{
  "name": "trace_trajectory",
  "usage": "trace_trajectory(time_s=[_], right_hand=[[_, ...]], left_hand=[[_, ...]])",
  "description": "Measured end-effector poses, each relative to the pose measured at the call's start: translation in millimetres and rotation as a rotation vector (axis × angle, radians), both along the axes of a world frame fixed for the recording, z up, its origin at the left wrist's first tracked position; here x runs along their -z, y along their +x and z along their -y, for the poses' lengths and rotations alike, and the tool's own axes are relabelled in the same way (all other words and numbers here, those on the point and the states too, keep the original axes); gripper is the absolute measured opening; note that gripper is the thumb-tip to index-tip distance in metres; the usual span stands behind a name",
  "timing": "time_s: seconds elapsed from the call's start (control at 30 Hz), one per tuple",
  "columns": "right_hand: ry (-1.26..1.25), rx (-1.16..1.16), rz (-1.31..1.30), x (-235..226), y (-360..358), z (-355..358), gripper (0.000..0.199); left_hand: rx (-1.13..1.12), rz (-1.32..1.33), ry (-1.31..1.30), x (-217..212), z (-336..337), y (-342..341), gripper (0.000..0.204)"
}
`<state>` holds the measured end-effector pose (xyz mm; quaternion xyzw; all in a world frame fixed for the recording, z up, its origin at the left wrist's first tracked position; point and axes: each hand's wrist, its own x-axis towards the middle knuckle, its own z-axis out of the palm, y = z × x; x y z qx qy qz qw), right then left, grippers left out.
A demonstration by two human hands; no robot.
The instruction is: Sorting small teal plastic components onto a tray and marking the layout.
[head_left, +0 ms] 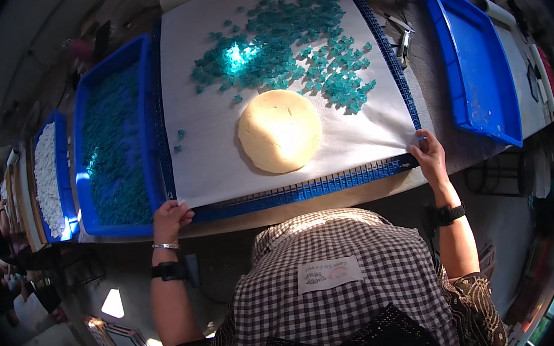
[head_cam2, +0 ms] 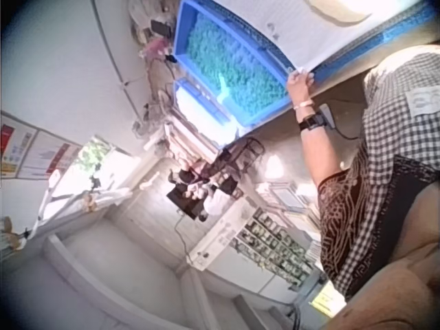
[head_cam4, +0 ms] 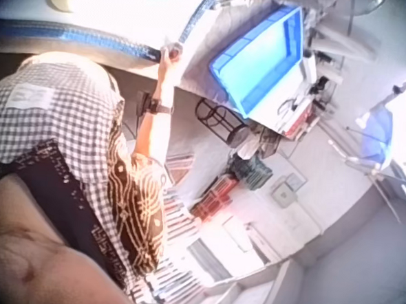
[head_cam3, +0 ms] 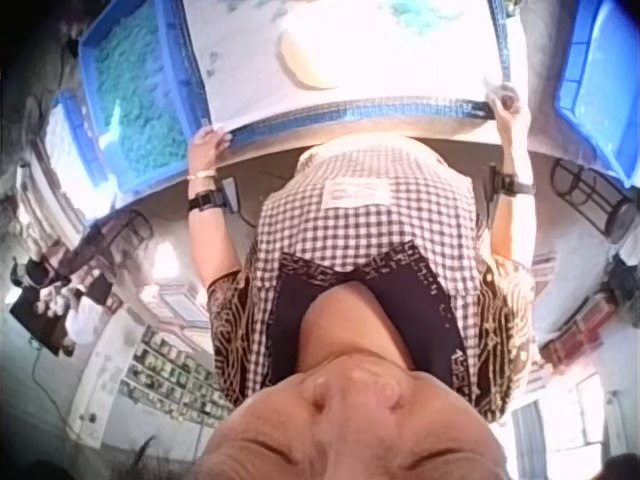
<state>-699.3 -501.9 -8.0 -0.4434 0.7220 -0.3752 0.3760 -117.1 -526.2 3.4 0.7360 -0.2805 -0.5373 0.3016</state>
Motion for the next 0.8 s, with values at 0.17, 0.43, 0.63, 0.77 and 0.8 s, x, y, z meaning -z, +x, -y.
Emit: trace_trajectory(time_s=[0.17,0.43,0.63,0.77,0.8], right_hand=[[0.003,0.003,-0.070,3.4,-6.0,-5.1,0.033],[0.045,0.036,-0.115,2.3,-0.1,-1.4,0.031],[0.044,0.096,-0.150,9.6,-13.6,-3.9,0.022],[0.098,0.105,-0.017,16.1,-27.8,-8.5,0.010],[0.089,0.090,-0.039,12.4,-21.0,-5.7,0.011]], left_hand=[[0.017,0.083,-0.021,3.3,4.9,-8.0,0.016],[0.121,0.376,-0.250,30.6,-7.5,2.1,0.017],[0.215,0.552,-0.351,28.1,-6.4,-1.2,0.021],[0.225,0.513,-0.286,36.7,-4.1,6.3,0.023],[0.229,0.534,-0.286,36.5,-4.6,5.4,0.023]])
